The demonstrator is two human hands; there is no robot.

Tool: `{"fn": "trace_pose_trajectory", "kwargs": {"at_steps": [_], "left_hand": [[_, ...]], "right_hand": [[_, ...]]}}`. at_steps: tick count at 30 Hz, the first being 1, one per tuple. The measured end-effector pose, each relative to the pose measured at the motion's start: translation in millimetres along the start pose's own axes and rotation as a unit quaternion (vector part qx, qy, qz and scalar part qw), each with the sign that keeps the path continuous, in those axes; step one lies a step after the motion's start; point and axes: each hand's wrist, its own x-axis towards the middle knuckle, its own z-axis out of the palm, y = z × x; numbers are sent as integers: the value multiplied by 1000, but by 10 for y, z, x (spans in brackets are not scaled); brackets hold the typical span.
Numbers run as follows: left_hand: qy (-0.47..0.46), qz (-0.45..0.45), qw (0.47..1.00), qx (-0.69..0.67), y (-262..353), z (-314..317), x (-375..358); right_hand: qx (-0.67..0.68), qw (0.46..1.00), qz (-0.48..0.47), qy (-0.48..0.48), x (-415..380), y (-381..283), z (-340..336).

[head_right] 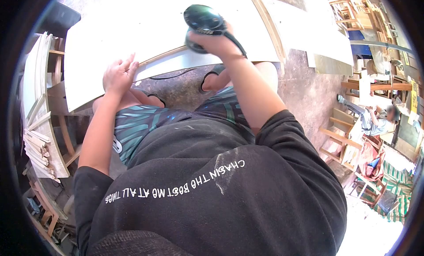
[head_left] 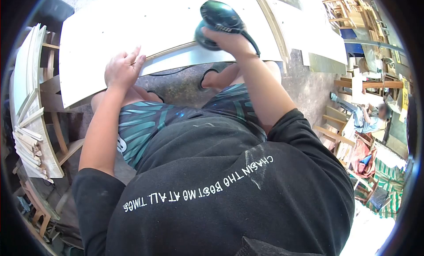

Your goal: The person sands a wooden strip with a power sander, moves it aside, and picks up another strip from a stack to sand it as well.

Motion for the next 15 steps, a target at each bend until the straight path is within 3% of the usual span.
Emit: {"fn": "trace_pose_trajectory", "kwargs": {"at_steps": [7,11,15], "left_hand": [[-4,-3,1000,-4,28,-36,4],[11,-6,1000,-11,24,-18,-8],[16,2,1000,-21,23,-20,-7]], "right_hand": [[-21,986,-158,-54,-111,-296,533],[18,995,-82,-54,-163,-375,438],[-41,996,-75,-29,-35,-291,311]]}}
